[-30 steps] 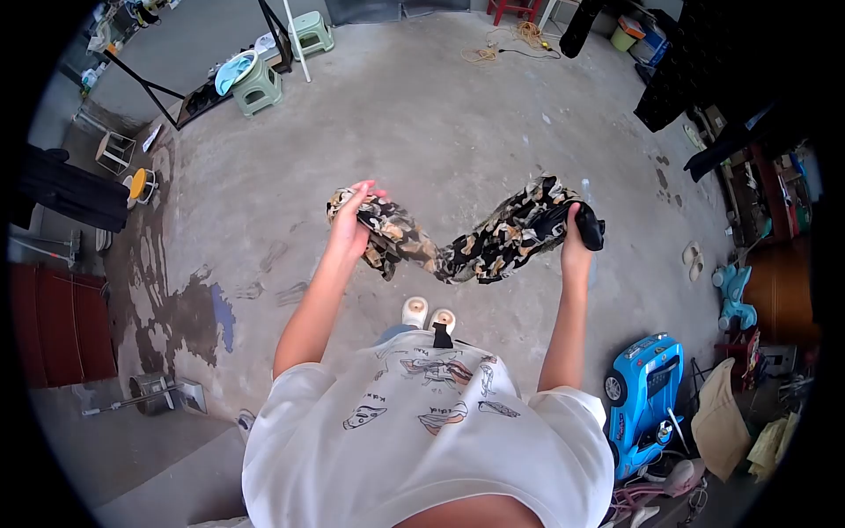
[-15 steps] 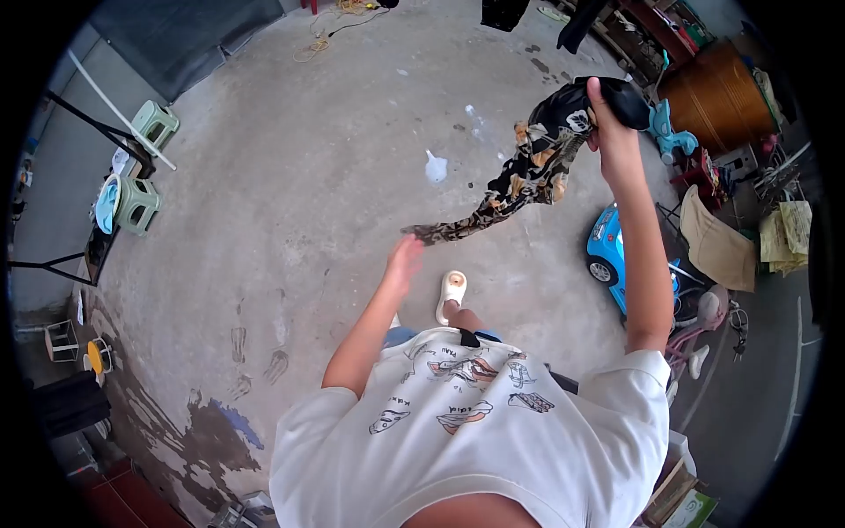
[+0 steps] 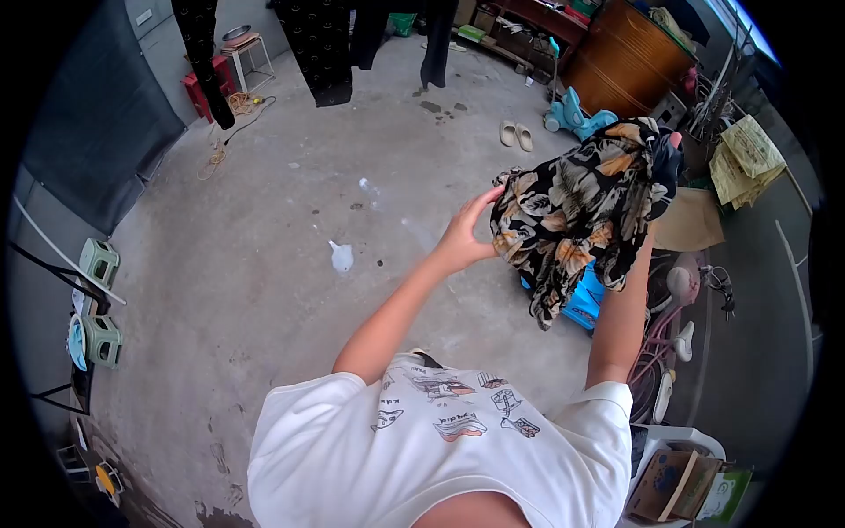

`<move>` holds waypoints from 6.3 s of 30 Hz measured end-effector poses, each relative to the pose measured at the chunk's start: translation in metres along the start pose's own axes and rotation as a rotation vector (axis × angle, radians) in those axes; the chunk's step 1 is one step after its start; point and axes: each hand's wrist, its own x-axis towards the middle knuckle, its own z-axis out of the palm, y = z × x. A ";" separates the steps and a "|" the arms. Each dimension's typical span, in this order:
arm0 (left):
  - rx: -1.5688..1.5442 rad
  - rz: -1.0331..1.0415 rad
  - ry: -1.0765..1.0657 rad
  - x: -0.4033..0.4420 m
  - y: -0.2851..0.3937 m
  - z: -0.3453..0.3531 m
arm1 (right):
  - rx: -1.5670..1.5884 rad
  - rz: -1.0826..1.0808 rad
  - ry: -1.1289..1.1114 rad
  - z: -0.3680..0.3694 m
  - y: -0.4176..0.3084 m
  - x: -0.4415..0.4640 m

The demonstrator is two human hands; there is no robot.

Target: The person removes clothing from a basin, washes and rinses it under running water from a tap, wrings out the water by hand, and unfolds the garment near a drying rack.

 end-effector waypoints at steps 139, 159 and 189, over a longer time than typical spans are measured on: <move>1.637 -1.048 2.003 0.029 -0.137 0.046 | 0.183 -0.074 -1.437 -0.070 0.423 0.256; 0.515 0.143 2.781 -0.297 -0.028 -0.061 | 0.130 -0.119 -1.193 0.262 0.460 0.085; -0.006 0.314 3.234 -0.750 0.280 -0.082 | 0.186 -0.224 -1.133 0.749 0.379 -0.272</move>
